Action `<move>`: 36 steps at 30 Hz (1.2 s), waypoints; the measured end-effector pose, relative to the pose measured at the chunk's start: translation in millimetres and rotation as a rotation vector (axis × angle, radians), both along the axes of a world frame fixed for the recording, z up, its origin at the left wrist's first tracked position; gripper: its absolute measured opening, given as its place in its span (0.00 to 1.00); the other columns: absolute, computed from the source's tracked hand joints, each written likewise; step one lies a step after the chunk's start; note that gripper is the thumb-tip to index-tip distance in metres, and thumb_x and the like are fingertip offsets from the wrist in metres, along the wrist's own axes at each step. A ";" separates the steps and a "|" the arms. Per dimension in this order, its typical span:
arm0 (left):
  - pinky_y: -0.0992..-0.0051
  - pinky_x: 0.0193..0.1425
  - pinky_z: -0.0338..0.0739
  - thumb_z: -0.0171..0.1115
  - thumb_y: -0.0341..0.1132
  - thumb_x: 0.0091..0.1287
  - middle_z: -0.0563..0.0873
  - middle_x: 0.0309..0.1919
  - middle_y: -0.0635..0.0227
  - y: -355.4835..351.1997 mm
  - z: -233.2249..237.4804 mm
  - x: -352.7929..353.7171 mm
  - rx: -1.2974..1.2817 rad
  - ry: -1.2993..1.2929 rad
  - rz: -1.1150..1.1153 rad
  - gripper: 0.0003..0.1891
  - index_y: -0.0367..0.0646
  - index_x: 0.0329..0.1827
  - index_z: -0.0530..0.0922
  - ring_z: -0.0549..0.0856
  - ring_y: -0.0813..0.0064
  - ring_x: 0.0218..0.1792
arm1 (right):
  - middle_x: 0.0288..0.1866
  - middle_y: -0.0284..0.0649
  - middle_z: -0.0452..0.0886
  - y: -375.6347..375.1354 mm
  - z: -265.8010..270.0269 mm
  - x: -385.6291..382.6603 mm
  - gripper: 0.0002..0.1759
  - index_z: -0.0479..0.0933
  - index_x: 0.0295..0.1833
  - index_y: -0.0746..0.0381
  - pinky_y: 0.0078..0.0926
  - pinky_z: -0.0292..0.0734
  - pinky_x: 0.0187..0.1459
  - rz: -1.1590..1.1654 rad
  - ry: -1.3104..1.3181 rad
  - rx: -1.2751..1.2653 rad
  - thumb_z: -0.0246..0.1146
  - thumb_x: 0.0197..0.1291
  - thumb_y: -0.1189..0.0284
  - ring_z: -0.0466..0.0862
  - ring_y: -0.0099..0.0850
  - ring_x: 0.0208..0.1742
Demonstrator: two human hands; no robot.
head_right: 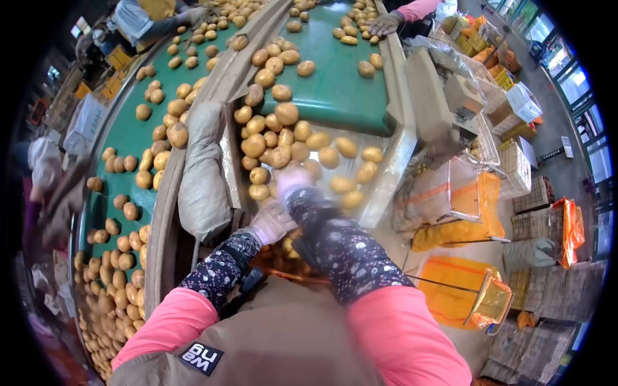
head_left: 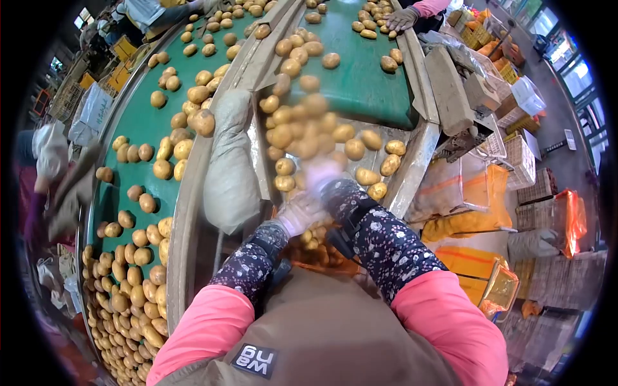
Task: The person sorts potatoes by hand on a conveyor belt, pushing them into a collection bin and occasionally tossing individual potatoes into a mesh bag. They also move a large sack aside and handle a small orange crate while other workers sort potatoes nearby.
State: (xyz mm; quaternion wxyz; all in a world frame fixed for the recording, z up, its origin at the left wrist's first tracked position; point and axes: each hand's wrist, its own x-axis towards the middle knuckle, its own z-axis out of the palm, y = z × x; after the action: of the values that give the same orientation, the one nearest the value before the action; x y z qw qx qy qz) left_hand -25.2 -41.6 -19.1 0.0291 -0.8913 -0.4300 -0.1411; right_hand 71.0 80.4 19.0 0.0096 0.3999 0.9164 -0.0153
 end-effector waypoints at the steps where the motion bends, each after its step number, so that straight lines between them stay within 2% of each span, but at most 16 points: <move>1: 0.54 0.63 0.72 0.62 0.40 0.56 0.84 0.48 0.75 2.4 -0.6 0.1 0.015 -0.036 -0.016 0.16 0.62 0.49 0.84 0.79 0.63 0.56 | 0.40 0.41 0.88 2.4 -0.4 -1.9 0.14 0.85 0.51 0.52 0.40 0.83 0.41 -0.028 -0.054 -0.008 0.61 0.62 0.62 0.88 0.39 0.43; 7: 0.54 0.66 0.71 0.63 0.38 0.57 0.81 0.53 0.74 10.4 2.0 7.0 0.102 -0.112 -0.014 0.20 0.61 0.54 0.82 0.78 0.64 0.59 | 0.52 0.47 0.85 14.9 32.1 25.1 0.22 0.78 0.61 0.54 0.41 0.80 0.54 0.035 0.177 -0.399 0.65 0.59 0.66 0.85 0.44 0.53; 11: 0.46 0.74 0.62 0.63 0.41 0.60 0.79 0.57 0.74 17.2 18.2 11.8 0.052 -0.014 0.010 0.22 0.64 0.59 0.81 0.74 0.59 0.65 | 0.62 0.49 0.79 -0.4 48.2 53.3 0.28 0.76 0.65 0.52 0.38 0.75 0.63 -0.004 0.667 -0.443 0.64 0.57 0.74 0.79 0.43 0.63; 13: 0.38 0.78 0.50 0.63 0.45 0.61 0.77 0.59 0.73 32.9 16.8 17.1 0.044 0.004 -0.055 0.23 0.66 0.62 0.80 0.68 0.54 0.70 | 0.62 0.47 0.78 -0.5 71.6 76.9 0.29 0.76 0.66 0.53 0.40 0.75 0.64 0.004 0.867 -0.262 0.65 0.56 0.76 0.79 0.42 0.64; 16: 0.35 0.77 0.47 0.65 0.50 0.59 0.72 0.71 0.72 54.2 25.9 18.8 0.051 0.057 -0.057 0.25 0.70 0.63 0.79 0.63 0.49 0.74 | 0.60 0.42 0.77 23.4 130.3 129.8 0.31 0.73 0.67 0.53 0.36 0.76 0.61 0.091 1.181 -0.022 0.65 0.56 0.80 0.79 0.40 0.57; 19: 0.30 0.75 0.44 0.63 0.53 0.62 0.69 0.74 0.73 61.2 33.6 21.5 0.025 0.069 -0.072 0.24 0.75 0.63 0.78 0.61 0.47 0.75 | 0.49 0.38 0.78 32.8 225.9 189.8 0.25 0.76 0.60 0.59 0.28 0.78 0.53 0.087 1.429 0.335 0.61 0.56 0.86 0.79 0.27 0.51; 21: 0.27 0.74 0.43 0.63 0.54 0.63 0.69 0.74 0.73 59.5 37.5 22.7 -0.005 0.088 -0.064 0.23 0.77 0.64 0.78 0.61 0.48 0.76 | 0.56 0.38 0.77 57.5 278.8 264.3 0.24 0.76 0.61 0.57 0.32 0.80 0.53 0.051 1.293 0.794 0.66 0.58 0.82 0.80 0.33 0.53; 23: 0.27 0.74 0.43 0.63 0.54 0.63 0.69 0.73 0.73 61.7 41.8 23.1 -0.014 0.081 -0.062 0.24 0.78 0.64 0.77 0.62 0.49 0.76 | 0.62 0.43 0.76 86.1 330.8 339.1 0.28 0.73 0.68 0.50 0.35 0.78 0.59 -0.149 1.043 1.120 0.67 0.61 0.74 0.80 0.35 0.58; 24: 0.27 0.75 0.43 0.63 0.55 0.63 0.70 0.73 0.73 63.4 43.4 23.4 -0.018 0.078 -0.061 0.24 0.78 0.64 0.77 0.62 0.49 0.76 | 0.64 0.44 0.76 101.2 351.0 367.9 0.30 0.72 0.70 0.46 0.36 0.77 0.62 -0.344 0.789 1.195 0.66 0.62 0.72 0.81 0.38 0.58; 26: 0.27 0.74 0.44 0.63 0.55 0.62 0.70 0.73 0.74 63.6 43.8 23.7 -0.018 0.080 -0.061 0.23 0.79 0.63 0.78 0.62 0.50 0.76 | 0.65 0.46 0.76 151.7 336.4 424.1 0.32 0.70 0.73 0.39 0.38 0.75 0.64 -0.846 0.327 1.138 0.64 0.62 0.70 0.81 0.43 0.59; 27: 0.26 0.74 0.45 0.63 0.55 0.62 0.70 0.73 0.74 62.7 44.1 23.5 -0.014 0.075 -0.053 0.23 0.78 0.63 0.78 0.62 0.49 0.76 | 0.66 0.47 0.77 139.0 338.4 406.7 0.30 0.73 0.72 0.42 0.36 0.74 0.66 -0.664 0.579 0.837 0.62 0.63 0.68 0.80 0.44 0.63; 29: 0.26 0.73 0.47 0.64 0.54 0.61 0.70 0.73 0.74 58.6 42.4 19.6 -0.014 0.056 -0.050 0.24 0.76 0.63 0.78 0.63 0.48 0.75 | 0.63 0.38 0.81 122.5 308.7 360.2 0.28 0.74 0.72 0.52 0.24 0.78 0.56 -0.618 0.991 0.310 0.64 0.66 0.74 0.83 0.28 0.56; 32: 0.26 0.72 0.48 0.66 0.54 0.60 0.70 0.73 0.74 56.7 42.7 16.5 0.008 0.039 -0.076 0.25 0.74 0.64 0.78 0.63 0.47 0.75 | 0.49 0.33 0.85 97.5 224.2 266.6 0.20 0.81 0.63 0.56 0.21 0.79 0.50 -0.381 1.096 -0.211 0.65 0.66 0.74 0.83 0.22 0.47; 34: 0.27 0.73 0.48 0.66 0.53 0.61 0.70 0.73 0.74 55.0 40.1 15.4 0.005 0.032 -0.065 0.25 0.74 0.64 0.77 0.63 0.47 0.75 | 0.51 0.36 0.87 61.6 191.9 196.0 0.18 0.82 0.60 0.60 0.22 0.79 0.54 -0.269 0.861 -0.420 0.63 0.65 0.75 0.83 0.24 0.50; 35: 0.27 0.73 0.48 0.66 0.53 0.61 0.70 0.73 0.74 55.0 39.2 15.7 0.002 0.031 -0.059 0.25 0.74 0.64 0.77 0.63 0.47 0.75 | 0.52 0.39 0.87 56.1 165.4 170.6 0.18 0.82 0.60 0.62 0.25 0.80 0.55 -0.200 0.895 -0.550 0.61 0.65 0.75 0.84 0.26 0.50; 36: 0.27 0.73 0.48 0.66 0.53 0.61 0.70 0.73 0.74 54.2 38.4 15.9 -0.001 0.029 -0.053 0.25 0.74 0.64 0.77 0.62 0.47 0.75 | 0.50 0.42 0.87 46.9 155.2 143.0 0.18 0.81 0.59 0.64 0.28 0.80 0.55 -0.284 0.795 -0.605 0.60 0.65 0.74 0.85 0.30 0.50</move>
State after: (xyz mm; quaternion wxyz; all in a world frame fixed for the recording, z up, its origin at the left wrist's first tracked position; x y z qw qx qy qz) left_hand -9.3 12.6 19.4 0.0314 -0.9043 -0.4059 -0.1287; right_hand 214.0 127.3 174.2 -0.2264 0.4629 0.7406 -0.4313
